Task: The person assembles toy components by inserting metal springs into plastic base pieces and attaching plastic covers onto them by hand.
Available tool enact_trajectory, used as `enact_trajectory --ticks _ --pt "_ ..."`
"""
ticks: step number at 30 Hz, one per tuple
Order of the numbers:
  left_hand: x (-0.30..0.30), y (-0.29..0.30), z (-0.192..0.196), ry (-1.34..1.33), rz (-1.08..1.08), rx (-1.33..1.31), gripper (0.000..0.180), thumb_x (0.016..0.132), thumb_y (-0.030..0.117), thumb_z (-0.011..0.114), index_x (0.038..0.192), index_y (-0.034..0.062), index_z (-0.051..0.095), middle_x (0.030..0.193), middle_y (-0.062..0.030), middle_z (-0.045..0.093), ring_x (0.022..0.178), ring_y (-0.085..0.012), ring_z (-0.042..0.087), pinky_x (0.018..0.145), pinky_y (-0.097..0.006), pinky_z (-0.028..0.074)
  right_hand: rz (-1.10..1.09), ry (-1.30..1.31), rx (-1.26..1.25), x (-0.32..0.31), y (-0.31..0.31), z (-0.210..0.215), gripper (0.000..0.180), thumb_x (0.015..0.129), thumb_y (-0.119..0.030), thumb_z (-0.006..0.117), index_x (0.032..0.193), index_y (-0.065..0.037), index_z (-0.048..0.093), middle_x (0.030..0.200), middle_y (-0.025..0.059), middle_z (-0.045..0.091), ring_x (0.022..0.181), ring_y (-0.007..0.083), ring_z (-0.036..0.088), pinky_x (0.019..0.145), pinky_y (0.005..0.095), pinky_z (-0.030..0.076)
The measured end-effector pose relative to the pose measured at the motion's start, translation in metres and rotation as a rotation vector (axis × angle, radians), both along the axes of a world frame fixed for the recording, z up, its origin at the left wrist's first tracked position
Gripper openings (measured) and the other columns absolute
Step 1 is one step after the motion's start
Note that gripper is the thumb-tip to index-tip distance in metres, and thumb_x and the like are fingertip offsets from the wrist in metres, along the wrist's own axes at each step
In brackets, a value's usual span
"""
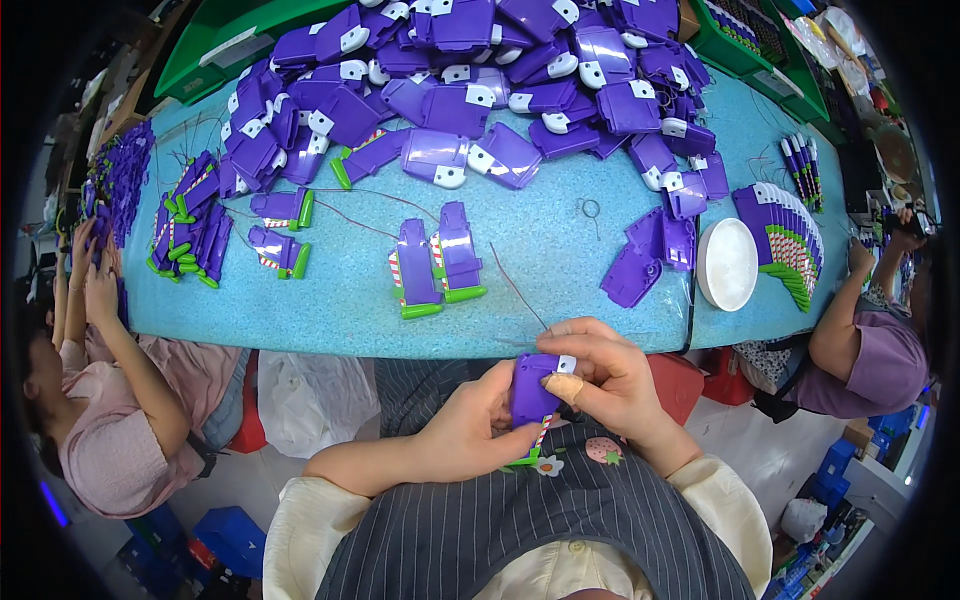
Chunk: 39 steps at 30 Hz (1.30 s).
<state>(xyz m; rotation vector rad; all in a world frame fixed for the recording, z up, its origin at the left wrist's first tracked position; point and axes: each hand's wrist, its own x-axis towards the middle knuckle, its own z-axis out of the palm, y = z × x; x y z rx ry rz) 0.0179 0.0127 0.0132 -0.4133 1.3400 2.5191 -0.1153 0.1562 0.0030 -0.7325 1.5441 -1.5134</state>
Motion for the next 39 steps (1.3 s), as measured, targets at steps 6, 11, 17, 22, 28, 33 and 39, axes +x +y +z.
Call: enact_trajectory --ticks 6,11,17,22,28,33,39 --pt "-0.011 -0.013 0.007 0.155 -0.056 -0.425 0.031 0.093 0.007 0.048 0.121 -0.0036 0.041 0.091 -0.0111 0.064 0.081 -0.0157 0.064 0.070 -0.028 0.050 -0.396 -0.288 -0.042 0.009 -0.010 0.022 0.030 0.081 -0.001 0.067 0.108 0.002 0.054 0.107 0.0095 0.052 0.071 0.0060 0.054 0.055 0.0188 0.044" --pt "-0.015 -0.012 0.009 0.394 0.033 -0.551 0.029 0.094 0.008 0.047 0.119 -0.0046 0.042 0.089 -0.0116 0.065 0.074 -0.0165 0.064 0.066 -0.028 0.050 -0.227 -0.704 -0.150 0.007 -0.005 0.010 0.021 0.078 -0.010 0.069 0.087 -0.008 0.050 0.082 0.0029 0.050 0.080 0.0143 0.049 0.072 0.0283 0.041" --pt "-0.007 -0.010 -0.002 0.416 0.008 -0.630 0.028 0.093 0.007 0.048 0.117 -0.0060 0.041 0.092 -0.0115 0.064 0.076 -0.0120 0.062 0.066 -0.025 0.049 -0.219 -0.507 -0.236 0.013 -0.002 0.005 0.021 0.077 -0.001 0.067 0.084 -0.008 0.048 0.079 0.0024 0.046 0.078 0.0146 0.046 0.069 0.0284 0.039" --pt "-0.005 -0.009 -0.015 0.297 -0.006 -0.217 0.029 0.092 0.005 0.048 0.118 -0.0045 0.039 0.097 -0.0082 0.062 0.081 -0.0058 0.057 0.068 -0.023 0.048 -0.167 -0.399 -0.222 0.012 0.003 0.004 0.016 0.081 -0.002 0.065 0.086 -0.004 0.050 0.086 0.0045 0.049 0.074 0.0118 0.050 0.064 0.0261 0.041" --pt "-0.032 -0.026 -0.016 0.525 -0.011 -0.572 0.024 0.088 0.007 0.058 0.108 -0.0032 0.053 0.099 -0.0129 0.061 0.090 -0.0180 0.060 0.079 -0.030 0.047 -0.026 0.311 -0.109 -0.016 -0.001 0.013 0.020 0.075 -0.010 0.072 0.081 -0.001 0.056 0.074 0.0069 0.053 0.067 0.0157 0.053 0.061 0.0280 0.041" --pt "-0.034 -0.032 -0.001 0.390 0.189 -0.560 0.023 0.086 0.005 0.060 0.107 -0.0030 0.055 0.101 -0.0140 0.060 0.090 -0.0211 0.059 0.083 -0.031 0.046 -0.153 0.310 -0.021 -0.014 -0.005 0.024 0.031 0.072 -0.017 0.077 0.093 0.000 0.061 0.074 0.0061 0.055 0.059 0.0137 0.050 0.054 0.0270 0.040" --pt "-0.031 -0.037 -0.018 0.298 0.490 -0.151 0.024 0.091 0.008 0.056 0.111 -0.0041 0.051 0.098 -0.0049 0.060 0.088 -0.0091 0.054 0.078 -0.025 0.045 -0.035 0.389 0.139 -0.003 -0.005 0.007 0.021 0.082 -0.015 0.067 0.094 0.002 0.062 0.070 0.0121 0.058 0.058 0.0212 0.057 0.052 0.0317 0.043"
